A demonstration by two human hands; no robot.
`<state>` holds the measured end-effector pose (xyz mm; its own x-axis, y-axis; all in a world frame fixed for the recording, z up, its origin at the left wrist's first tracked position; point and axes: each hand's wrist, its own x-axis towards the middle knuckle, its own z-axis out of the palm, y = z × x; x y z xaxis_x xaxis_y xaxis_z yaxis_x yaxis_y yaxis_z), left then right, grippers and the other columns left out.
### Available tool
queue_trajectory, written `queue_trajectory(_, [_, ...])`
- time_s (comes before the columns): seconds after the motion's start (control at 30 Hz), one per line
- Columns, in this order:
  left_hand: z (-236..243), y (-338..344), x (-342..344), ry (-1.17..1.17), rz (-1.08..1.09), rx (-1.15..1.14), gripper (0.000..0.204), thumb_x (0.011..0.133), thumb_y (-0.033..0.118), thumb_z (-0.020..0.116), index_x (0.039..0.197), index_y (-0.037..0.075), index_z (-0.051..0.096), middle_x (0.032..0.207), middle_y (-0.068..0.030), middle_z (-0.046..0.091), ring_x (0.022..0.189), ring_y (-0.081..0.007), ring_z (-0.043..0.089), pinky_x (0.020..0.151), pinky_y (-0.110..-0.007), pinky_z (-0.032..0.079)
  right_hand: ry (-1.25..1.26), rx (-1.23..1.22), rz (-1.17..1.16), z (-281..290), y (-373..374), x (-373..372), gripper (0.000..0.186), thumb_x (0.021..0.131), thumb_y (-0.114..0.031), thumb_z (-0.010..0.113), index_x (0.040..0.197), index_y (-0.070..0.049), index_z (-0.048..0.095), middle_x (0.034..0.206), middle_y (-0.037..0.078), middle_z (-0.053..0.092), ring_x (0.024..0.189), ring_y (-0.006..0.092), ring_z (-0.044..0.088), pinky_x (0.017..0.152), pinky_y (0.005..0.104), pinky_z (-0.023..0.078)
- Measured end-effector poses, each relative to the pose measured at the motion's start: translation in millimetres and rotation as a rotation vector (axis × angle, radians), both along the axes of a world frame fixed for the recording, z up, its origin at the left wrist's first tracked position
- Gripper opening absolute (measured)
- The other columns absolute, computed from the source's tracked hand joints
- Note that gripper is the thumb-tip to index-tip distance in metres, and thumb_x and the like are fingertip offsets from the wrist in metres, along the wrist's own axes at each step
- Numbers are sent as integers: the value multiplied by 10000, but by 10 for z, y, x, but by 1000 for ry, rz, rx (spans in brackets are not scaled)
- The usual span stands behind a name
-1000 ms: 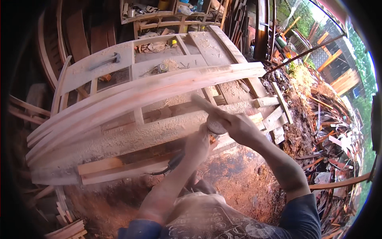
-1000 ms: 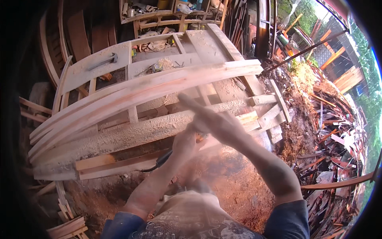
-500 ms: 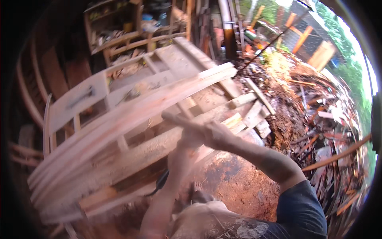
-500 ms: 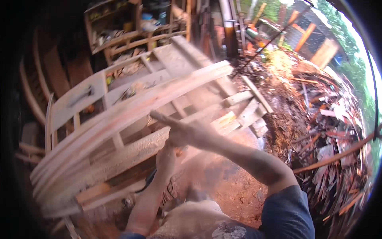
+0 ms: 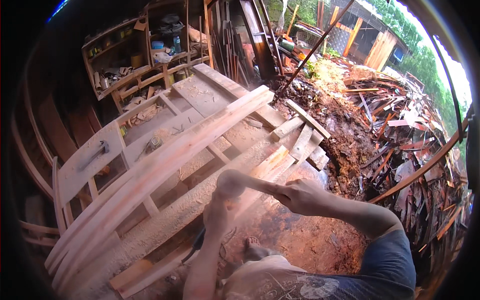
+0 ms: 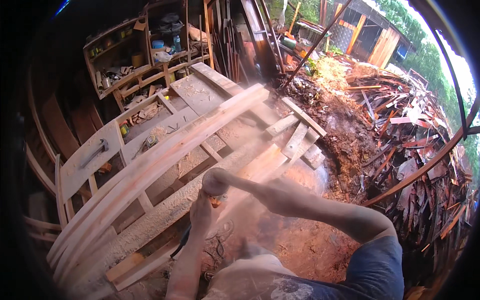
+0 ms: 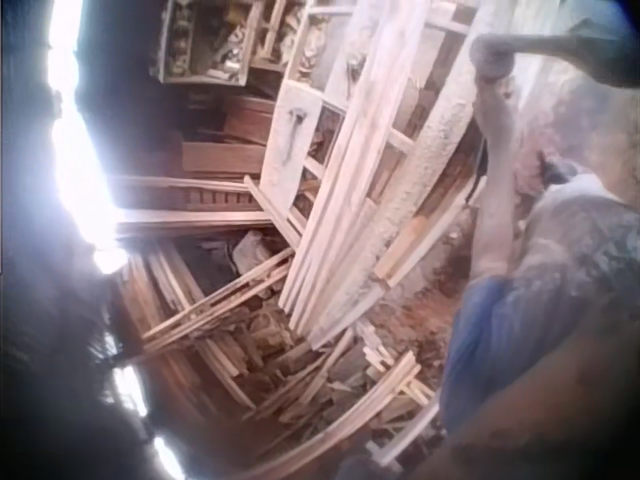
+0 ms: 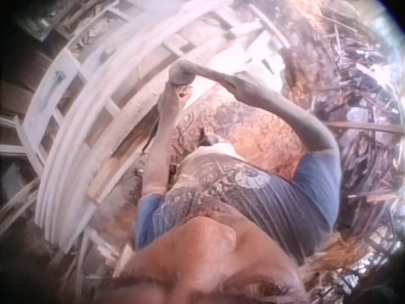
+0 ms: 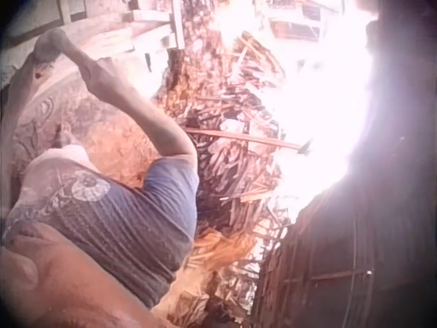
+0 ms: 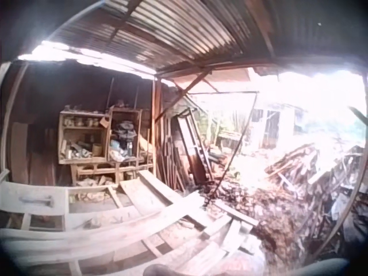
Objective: The person sands a wooden plank using a handheld grinder, retrieves more wooden planks from a pile by hand, places them onto the workbench, and sands them with the grinder.
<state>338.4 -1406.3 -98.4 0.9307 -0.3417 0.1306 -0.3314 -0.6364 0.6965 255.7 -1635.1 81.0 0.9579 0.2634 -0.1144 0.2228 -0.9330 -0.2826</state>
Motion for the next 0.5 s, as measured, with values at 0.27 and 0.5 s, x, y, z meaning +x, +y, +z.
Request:
queue_trajectory(0.27, [15, 33, 50, -10, 18, -81, 641, 781, 317, 861, 1271, 48, 548, 1042, -188, 725, 959, -411, 709, 842, -523, 546, 94, -26, -8, 267, 4, -38, 527, 1043, -238, 563, 1558, -284, 458, 714, 202, 654, 621, 397, 666, 592, 530, 530])
queue_trajectory(0.5, [88, -6, 63, 109, -34, 1, 731, 806, 359, 846, 1332, 2, 485, 1137, -231, 707, 988, -440, 694, 858, -548, 539, 25, 57, 38, -193, 198, 673, 513, 1038, -221, 529, 1542, -288, 471, 757, 204, 678, 645, 349, 684, 579, 499, 526])
